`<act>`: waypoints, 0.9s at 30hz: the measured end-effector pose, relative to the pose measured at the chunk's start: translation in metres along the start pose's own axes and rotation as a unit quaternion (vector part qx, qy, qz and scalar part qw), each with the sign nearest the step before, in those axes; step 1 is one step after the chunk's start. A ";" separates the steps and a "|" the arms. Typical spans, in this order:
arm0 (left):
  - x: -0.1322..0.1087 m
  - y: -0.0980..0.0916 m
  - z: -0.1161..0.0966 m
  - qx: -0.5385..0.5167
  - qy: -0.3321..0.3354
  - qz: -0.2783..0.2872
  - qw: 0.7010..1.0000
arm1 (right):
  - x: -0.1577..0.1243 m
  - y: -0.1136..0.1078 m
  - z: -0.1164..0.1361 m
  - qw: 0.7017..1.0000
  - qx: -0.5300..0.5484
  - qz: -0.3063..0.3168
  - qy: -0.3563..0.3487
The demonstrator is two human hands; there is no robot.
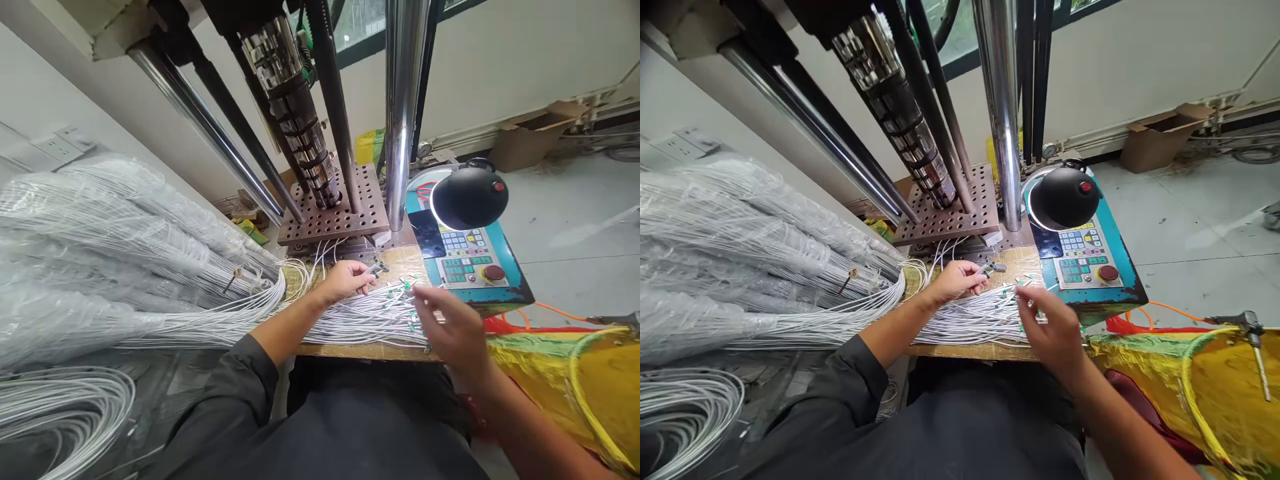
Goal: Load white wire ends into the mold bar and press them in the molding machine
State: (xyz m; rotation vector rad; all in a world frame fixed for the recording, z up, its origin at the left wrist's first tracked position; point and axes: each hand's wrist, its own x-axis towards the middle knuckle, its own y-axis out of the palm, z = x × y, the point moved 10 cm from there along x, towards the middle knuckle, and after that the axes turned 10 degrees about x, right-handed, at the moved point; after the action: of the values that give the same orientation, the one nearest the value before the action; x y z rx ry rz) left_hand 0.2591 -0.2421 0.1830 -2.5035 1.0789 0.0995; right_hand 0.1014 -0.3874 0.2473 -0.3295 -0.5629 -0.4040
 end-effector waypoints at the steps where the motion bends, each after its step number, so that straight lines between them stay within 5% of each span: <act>1: -0.001 0.001 -0.003 0.001 0.001 0.008 1.000 | 0.017 0.000 -0.012 0.999 -0.008 -0.001 0.042; 5: -0.005 0.004 -0.007 -0.025 0.006 0.018 1.000 | 0.062 0.042 -0.051 0.981 0.009 0.125 0.146; 9: -0.002 0.004 -0.003 -0.067 0.021 0.001 0.998 | 0.066 0.074 -0.063 0.963 0.057 0.194 0.177; 15: 0.003 0.008 0.004 -0.081 0.044 0.002 0.996 | 0.062 0.072 -0.075 0.948 0.059 0.201 0.241; 21: 0.008 -0.016 0.022 -0.089 0.031 -0.071 0.993 | 0.088 0.065 -0.090 0.945 -0.141 0.267 0.122; 27: 0.011 -0.033 0.015 0.033 0.041 -0.176 0.983 | 0.081 0.132 -0.120 0.846 -0.326 0.416 0.075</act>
State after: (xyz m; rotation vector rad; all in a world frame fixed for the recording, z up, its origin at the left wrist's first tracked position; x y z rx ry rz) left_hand 0.2916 -0.2235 0.1777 -2.6132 0.6401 -0.1400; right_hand 0.2777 -0.3437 0.1731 -1.1384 -0.0670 0.2488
